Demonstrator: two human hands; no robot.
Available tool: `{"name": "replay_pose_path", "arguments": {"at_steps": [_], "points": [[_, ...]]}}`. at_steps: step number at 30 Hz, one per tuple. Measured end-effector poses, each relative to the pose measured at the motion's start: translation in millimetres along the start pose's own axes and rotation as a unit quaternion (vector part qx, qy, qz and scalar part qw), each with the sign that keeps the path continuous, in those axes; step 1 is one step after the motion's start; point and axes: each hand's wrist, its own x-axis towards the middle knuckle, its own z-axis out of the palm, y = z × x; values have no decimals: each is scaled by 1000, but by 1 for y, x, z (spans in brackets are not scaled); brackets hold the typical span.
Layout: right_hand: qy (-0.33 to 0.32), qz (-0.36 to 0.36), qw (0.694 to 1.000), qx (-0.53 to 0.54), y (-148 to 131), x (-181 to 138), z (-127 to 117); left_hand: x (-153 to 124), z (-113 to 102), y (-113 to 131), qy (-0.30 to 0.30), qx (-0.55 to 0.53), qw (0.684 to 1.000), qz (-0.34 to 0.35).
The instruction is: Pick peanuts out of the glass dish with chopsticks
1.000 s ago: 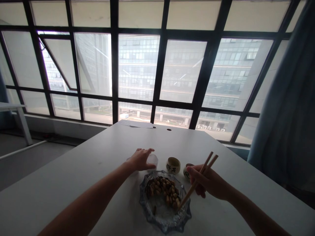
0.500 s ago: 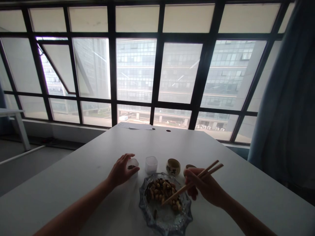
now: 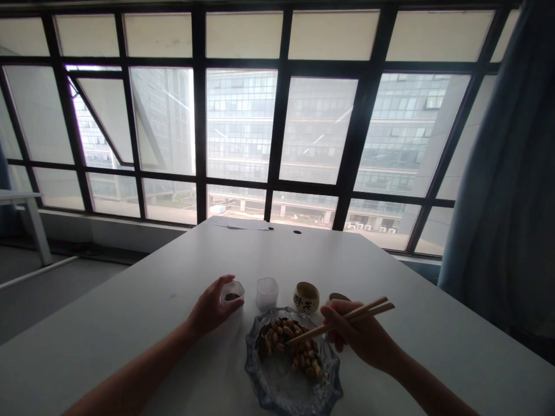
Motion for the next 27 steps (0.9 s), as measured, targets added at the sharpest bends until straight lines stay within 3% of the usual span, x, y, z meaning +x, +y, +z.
{"name": "replay_pose_path", "arguments": {"at_steps": [8,14,22,24,27], "points": [[54,-49,996,-59,-9,1,-18,-1,-1,0,3,-3,1000,-10],[1,-157,971,-182,-21,-5,-26,-2,-3,2,4,-5,1000,-6],[-82,-240,934,-253,-15,-13,-5,-2,-3,3,-1,3,1000,-9],[-100,-255,915,-298,-13,-14,1,-2,-3,4,-3,2,1000,-9],[-95,-307,860,-396,-8,-15,11,-2,-4,6,-4,0,1000,-6]]}}
